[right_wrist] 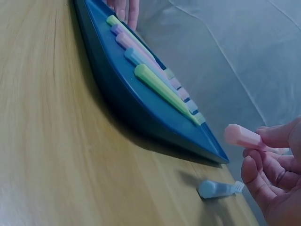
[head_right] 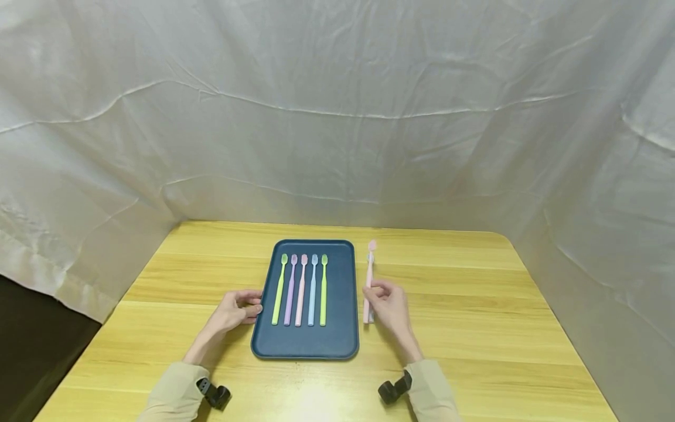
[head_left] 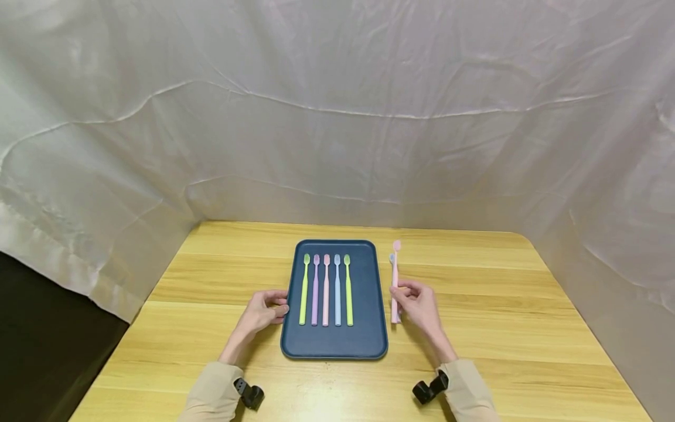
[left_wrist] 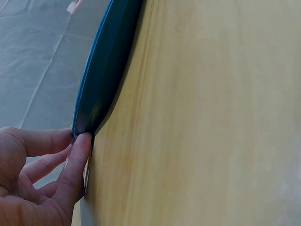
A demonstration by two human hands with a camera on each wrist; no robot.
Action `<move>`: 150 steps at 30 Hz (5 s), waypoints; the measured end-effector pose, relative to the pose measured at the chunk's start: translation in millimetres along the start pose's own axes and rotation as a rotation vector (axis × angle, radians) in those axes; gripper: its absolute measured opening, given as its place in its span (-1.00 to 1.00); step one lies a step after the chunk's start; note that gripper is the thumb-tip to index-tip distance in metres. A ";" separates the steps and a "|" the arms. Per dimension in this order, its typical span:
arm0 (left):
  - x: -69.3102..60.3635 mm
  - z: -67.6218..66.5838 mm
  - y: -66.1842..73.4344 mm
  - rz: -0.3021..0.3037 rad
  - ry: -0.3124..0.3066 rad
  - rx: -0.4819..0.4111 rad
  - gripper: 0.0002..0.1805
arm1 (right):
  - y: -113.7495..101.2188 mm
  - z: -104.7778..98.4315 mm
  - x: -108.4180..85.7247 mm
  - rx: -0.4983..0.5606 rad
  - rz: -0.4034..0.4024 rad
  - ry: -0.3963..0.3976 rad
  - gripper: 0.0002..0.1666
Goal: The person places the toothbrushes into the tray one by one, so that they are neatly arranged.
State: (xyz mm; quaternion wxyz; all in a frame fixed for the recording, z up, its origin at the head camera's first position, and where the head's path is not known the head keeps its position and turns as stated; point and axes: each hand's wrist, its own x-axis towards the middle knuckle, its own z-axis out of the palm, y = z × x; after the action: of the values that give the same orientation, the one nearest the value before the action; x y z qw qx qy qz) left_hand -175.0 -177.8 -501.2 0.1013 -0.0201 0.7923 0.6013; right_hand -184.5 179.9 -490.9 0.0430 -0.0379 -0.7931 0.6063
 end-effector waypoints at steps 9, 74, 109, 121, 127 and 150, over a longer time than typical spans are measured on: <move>0.2 -0.1 -0.1 -0.002 -0.003 -0.003 -0.53 | -2.2 9.2 1.7 -0.002 -0.014 -0.039 -0.63; -0.5 -0.5 1.3 0.001 0.003 -0.005 -0.53 | 2.2 58.8 11.2 -0.196 -0.120 -0.124 -0.73; 1.9 2.3 -2.0 -0.007 0.018 -0.003 -0.55 | 7.5 64.8 6.5 -0.375 -0.223 -0.113 -0.73; 1.2 1.5 -0.5 -0.002 0.014 -0.011 -0.53 | 6.5 58.8 -1.9 -0.314 -0.214 -0.163 -0.73; 0.7 1.5 -0.9 0.000 0.014 -0.008 -0.54 | 6.1 58.5 -2.0 -0.303 -0.194 -0.180 -0.74; 0.5 1.1 -0.6 0.002 0.006 0.001 -0.54 | 6.5 59.8 -0.7 -0.294 -0.192 -0.175 -0.74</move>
State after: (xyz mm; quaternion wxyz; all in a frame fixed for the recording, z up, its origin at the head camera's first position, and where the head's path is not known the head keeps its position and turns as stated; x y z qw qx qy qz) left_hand -175.2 -176.9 -502.1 0.0983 -0.0209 0.7928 0.6011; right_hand -190.6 124.2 -512.8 0.0254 0.0848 -0.8738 0.4782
